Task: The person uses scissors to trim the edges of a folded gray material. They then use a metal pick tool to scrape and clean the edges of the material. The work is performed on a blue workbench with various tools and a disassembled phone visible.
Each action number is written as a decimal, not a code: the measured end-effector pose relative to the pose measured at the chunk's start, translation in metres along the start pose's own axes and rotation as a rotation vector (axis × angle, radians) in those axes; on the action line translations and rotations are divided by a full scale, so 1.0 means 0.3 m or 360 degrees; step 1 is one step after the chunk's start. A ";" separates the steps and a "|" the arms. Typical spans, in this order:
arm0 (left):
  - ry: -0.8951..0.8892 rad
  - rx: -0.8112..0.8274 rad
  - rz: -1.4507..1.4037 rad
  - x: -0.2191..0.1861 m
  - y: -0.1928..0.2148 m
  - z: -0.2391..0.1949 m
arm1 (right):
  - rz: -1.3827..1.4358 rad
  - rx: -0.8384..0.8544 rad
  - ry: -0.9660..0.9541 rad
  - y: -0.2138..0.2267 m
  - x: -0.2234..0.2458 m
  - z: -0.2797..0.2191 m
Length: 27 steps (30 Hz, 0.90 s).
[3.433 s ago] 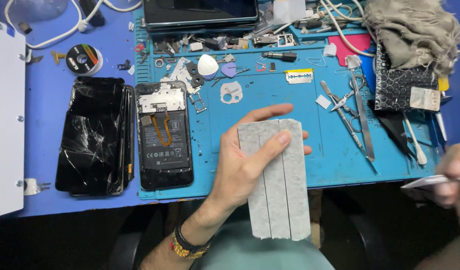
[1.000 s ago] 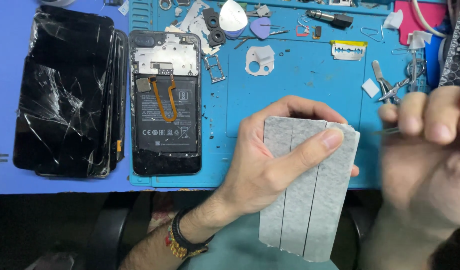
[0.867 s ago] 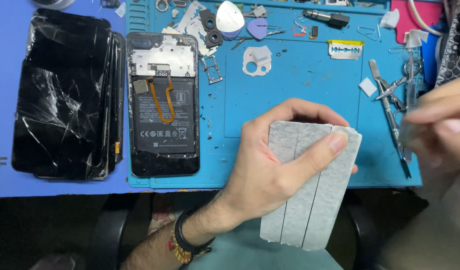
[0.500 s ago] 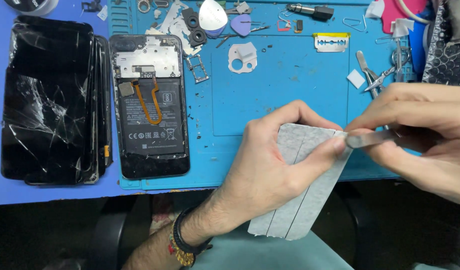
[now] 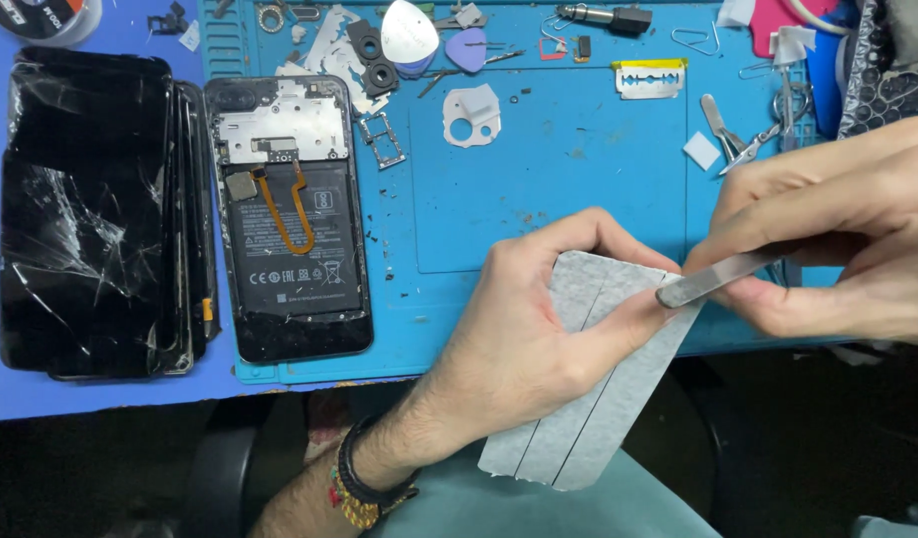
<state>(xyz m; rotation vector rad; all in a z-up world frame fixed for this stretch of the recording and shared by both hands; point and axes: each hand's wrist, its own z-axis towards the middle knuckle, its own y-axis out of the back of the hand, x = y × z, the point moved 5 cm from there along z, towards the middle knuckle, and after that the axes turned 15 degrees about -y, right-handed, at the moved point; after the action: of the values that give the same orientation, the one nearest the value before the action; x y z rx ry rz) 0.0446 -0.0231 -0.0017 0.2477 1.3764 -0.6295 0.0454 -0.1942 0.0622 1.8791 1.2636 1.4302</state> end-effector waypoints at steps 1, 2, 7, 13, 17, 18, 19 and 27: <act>0.0000 -0.0002 0.0001 0.000 0.001 -0.001 | 0.0000 0.0001 0.0002 -0.002 -0.007 0.004; 0.0008 0.0002 0.0010 0.001 0.000 -0.001 | 0.0041 0.0007 0.0022 -0.004 -0.013 0.006; 0.0018 -0.0005 0.0043 0.001 0.002 0.000 | 0.0110 0.0013 -0.0002 -0.009 -0.004 0.009; 0.0022 -0.0073 -0.0026 0.005 0.011 -0.002 | 0.0180 -0.0036 0.0126 -0.013 0.017 0.009; -0.0006 -0.0082 -0.0042 0.007 0.010 -0.001 | 0.0204 -0.0005 0.0067 -0.012 -0.012 0.013; -0.0009 -0.0087 -0.0036 0.006 0.008 -0.001 | 0.0242 0.0013 0.0081 -0.012 -0.017 0.014; -0.0010 -0.0085 -0.0037 0.005 0.009 0.000 | 0.0242 0.0011 0.0080 -0.005 -0.020 0.018; 0.0011 -0.0047 -0.0090 0.005 0.003 0.001 | 0.0228 0.0159 0.0098 -0.004 -0.050 0.038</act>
<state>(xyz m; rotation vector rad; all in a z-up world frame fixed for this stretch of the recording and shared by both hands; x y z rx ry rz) 0.0455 -0.0228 -0.0032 0.1878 1.4021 -0.6548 0.0549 -0.2047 0.0499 2.0426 1.2723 1.5341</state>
